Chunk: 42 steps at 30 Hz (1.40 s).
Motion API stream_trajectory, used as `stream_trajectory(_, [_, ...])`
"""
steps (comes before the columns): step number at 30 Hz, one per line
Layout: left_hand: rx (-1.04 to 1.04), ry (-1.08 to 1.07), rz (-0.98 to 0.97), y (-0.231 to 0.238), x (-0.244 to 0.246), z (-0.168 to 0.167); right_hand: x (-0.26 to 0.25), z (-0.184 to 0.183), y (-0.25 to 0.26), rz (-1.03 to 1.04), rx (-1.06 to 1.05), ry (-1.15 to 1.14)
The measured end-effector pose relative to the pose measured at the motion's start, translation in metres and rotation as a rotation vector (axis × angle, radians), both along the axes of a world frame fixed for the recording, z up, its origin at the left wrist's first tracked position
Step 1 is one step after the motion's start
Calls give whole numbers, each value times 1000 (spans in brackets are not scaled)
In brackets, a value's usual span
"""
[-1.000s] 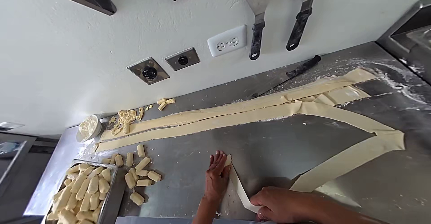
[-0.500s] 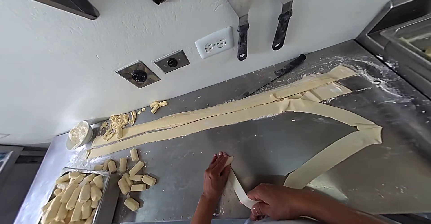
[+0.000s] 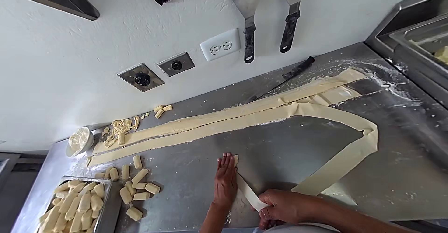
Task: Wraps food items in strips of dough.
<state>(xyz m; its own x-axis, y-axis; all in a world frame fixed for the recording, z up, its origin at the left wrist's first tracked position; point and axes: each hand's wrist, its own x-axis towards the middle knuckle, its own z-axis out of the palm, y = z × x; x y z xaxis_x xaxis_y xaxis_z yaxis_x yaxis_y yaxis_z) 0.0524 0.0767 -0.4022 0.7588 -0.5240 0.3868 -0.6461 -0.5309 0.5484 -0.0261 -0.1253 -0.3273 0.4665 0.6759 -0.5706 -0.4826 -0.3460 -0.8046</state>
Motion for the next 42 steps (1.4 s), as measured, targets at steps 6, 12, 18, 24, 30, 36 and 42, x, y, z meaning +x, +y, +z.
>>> stream_trajectory(6, [-46, 94, -5, 0, -1, 5, 1, -3, -2, -145, 48, 172])
stream_trajectory(12, [-45, 2, 84, -12, -1, 4, 4, -3, -7, -204, 63, 246])
stream_trajectory(18, [-67, 111, 8, -1, 3, 4, 9, -6, -19, -272, 17, 242])
stream_trajectory(24, [-58, 59, -23, -2, 0, -1, 13, -13, -31, -400, -37, 212])
stream_trajectory(30, [-81, 101, -53, 1, -8, 2, 11, -9, -30, -426, -10, 207])
stream_trajectory(36, [-98, 77, 31, -11, -7, 2, 9, -8, -27, -278, -67, 130])
stream_trajectory(42, [-78, 69, -47, -2, -9, 3, 17, 1, -30, -170, -264, -47])
